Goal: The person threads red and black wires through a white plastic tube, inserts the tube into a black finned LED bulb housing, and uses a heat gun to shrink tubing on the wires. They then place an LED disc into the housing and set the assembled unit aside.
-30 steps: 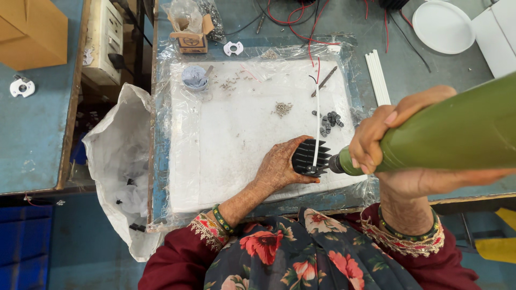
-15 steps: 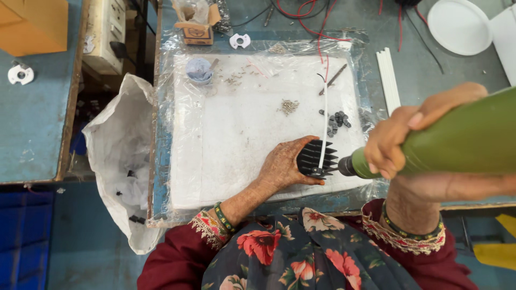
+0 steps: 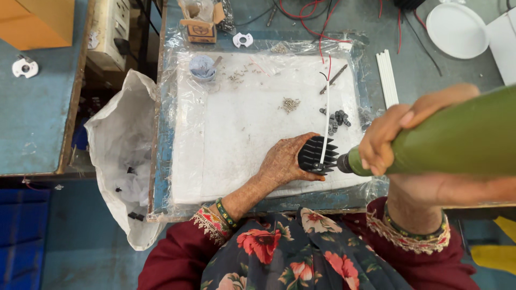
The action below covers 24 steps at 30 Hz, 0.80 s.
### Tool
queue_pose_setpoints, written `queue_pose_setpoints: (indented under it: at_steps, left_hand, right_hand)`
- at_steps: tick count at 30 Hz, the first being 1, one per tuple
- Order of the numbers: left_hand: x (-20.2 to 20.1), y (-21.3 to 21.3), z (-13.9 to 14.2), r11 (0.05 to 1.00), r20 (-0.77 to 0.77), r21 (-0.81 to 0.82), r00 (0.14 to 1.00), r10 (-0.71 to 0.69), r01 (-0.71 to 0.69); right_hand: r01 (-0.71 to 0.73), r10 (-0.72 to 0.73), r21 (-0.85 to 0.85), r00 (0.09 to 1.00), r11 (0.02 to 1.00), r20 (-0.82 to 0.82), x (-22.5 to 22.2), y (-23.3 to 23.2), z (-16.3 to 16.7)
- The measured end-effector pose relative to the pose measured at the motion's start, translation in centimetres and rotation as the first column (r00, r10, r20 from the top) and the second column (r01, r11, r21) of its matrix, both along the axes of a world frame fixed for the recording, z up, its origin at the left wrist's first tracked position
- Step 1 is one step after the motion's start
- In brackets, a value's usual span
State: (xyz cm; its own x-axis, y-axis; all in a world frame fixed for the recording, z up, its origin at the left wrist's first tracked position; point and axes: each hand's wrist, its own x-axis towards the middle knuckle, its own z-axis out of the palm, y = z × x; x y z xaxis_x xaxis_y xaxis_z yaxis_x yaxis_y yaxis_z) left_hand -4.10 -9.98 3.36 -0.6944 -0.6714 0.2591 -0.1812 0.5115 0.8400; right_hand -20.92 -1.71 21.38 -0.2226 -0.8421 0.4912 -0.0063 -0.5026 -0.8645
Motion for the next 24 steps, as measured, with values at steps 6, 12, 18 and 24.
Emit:
queue_pose_setpoints:
  at_steps: [6,12,18,24]
  left_hand:
    - [-0.1,0.0,-0.4,1.000,-0.022,0.010,1.000,0.007,-0.006]
    - [-0.3,-0.4,-0.3,0.998,-0.021,0.064,1.000,-0.020,0.021]
    - [-0.4,-0.2,-0.8,1.000,-0.019,0.022,1.000,0.008,-0.008]
    - [-1.4,-2.7,0.6,0.977,0.171,0.211,0.985,0.004,-0.040]
  right_hand:
    - [0.019,-0.015,-0.032,0.993,0.999,0.121,-0.8,-0.4,-1.6]
    - [0.008,-0.002,-0.041,0.990,0.999,0.144,-0.7,0.1,-1.6]
    - [-0.060,0.067,-0.096,0.995,0.994,0.073,-2.1,-0.9,-1.2]
    - [-0.143,0.144,-0.112,0.990,0.983,-0.004,-7.9,-3.5,1.0]
